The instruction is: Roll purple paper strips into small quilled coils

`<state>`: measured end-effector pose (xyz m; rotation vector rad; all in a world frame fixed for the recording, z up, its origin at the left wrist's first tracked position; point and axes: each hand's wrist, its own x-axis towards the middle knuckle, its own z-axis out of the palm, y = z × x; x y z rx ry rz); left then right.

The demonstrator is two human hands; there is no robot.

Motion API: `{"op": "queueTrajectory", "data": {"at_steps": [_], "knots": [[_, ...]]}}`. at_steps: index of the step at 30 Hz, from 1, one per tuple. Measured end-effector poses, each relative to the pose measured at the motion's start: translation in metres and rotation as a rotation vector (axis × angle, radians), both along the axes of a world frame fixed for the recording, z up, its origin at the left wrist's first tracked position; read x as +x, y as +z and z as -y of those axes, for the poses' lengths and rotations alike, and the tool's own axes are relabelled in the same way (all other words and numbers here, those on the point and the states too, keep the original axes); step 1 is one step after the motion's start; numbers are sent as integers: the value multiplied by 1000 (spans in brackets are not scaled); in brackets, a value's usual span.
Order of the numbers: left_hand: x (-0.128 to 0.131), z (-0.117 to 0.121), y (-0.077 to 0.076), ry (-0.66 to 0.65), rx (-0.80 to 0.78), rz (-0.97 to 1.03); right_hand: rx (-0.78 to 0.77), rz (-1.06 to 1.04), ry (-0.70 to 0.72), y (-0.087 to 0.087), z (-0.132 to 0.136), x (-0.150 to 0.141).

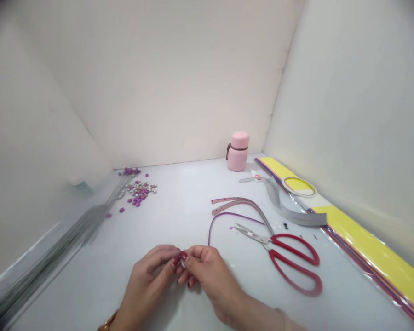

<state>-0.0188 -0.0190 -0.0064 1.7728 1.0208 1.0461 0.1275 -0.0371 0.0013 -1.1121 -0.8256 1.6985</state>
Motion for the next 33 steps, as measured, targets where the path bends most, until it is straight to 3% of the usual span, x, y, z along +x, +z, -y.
{"op": "queueTrajectory", "data": {"at_steps": [7,13,18,21,24,27,29,33], "knots": [[7,3,-3,65,-498,276,52,84,6,-3,-1,-2],[9,3,-2,93,-560,411,58,153,8,-4,0,-3],[8,1,-7,142,-486,283,59,194,21,-2,1,-3],[5,1,-8,178,-267,119,70,204,17,-3,3,-3],[1,4,-6,132,-16,-21,81,197,18,-3,4,-3],[0,4,-5,91,112,-90,113,202,24,-2,4,-3],[0,3,-5,89,91,-95,119,206,30,-1,4,-2],[2,-1,-7,131,-146,-32,95,212,41,-3,2,-2]]}}
